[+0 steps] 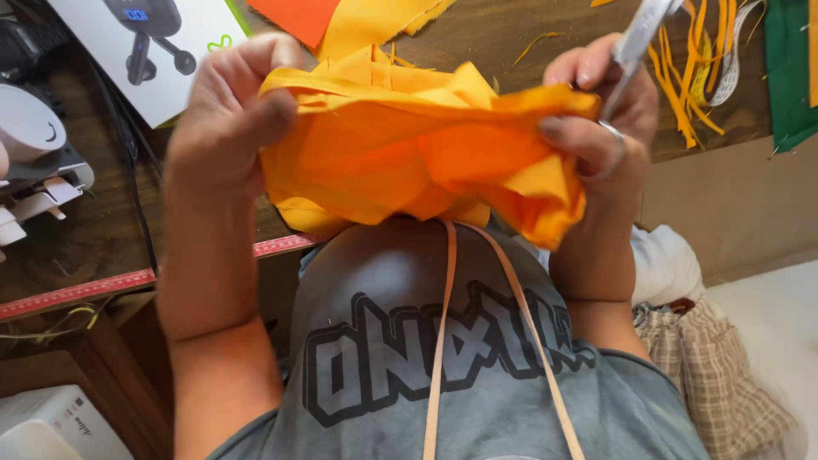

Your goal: Trimming and notching the edges of a piece of orange fabric using scissors.

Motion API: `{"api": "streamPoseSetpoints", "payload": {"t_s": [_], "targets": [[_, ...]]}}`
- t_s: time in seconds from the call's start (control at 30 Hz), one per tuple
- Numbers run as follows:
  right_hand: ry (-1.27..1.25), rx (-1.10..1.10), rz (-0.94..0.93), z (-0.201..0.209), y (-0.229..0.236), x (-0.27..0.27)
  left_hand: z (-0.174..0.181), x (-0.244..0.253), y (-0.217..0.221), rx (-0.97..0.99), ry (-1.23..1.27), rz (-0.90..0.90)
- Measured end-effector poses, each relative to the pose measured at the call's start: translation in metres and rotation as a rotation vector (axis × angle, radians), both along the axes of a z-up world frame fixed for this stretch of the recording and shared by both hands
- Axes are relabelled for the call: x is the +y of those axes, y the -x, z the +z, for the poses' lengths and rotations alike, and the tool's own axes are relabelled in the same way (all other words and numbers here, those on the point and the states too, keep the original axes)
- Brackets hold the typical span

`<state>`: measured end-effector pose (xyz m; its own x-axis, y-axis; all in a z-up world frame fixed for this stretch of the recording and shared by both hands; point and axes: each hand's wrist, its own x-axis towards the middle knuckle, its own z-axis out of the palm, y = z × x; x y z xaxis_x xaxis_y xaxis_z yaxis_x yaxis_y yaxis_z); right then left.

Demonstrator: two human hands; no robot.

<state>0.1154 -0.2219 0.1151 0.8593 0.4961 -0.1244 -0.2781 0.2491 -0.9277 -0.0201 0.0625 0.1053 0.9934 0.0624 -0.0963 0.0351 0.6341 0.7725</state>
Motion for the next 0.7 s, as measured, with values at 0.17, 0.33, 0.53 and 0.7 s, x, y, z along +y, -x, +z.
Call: {"api": "streamPoseSetpoints", "payload": {"t_s": [0.17,0.33,0.53,0.7], "targets": [[-0.017,-0.08,-0.053,-0.017,-0.002,-0.026,-0.026,0.019,-0.022,0.118,-0.476,-0.131],[0.093,-0.031,-0.117,-0.067,0.002,-0.046,-0.074,-0.017,-0.04,0.175,-0.243,-0.131],[0.184,-0.047,-0.106,-0.066,0.002,-0.054,-0.083,-0.016,-0.051,0.091,-0.539,-0.128],[0.255,-0.207,0.067,-0.045,-0.016,-0.05,-0.071,-0.002,-0.057,-0.094,-0.688,-0.25]]}}
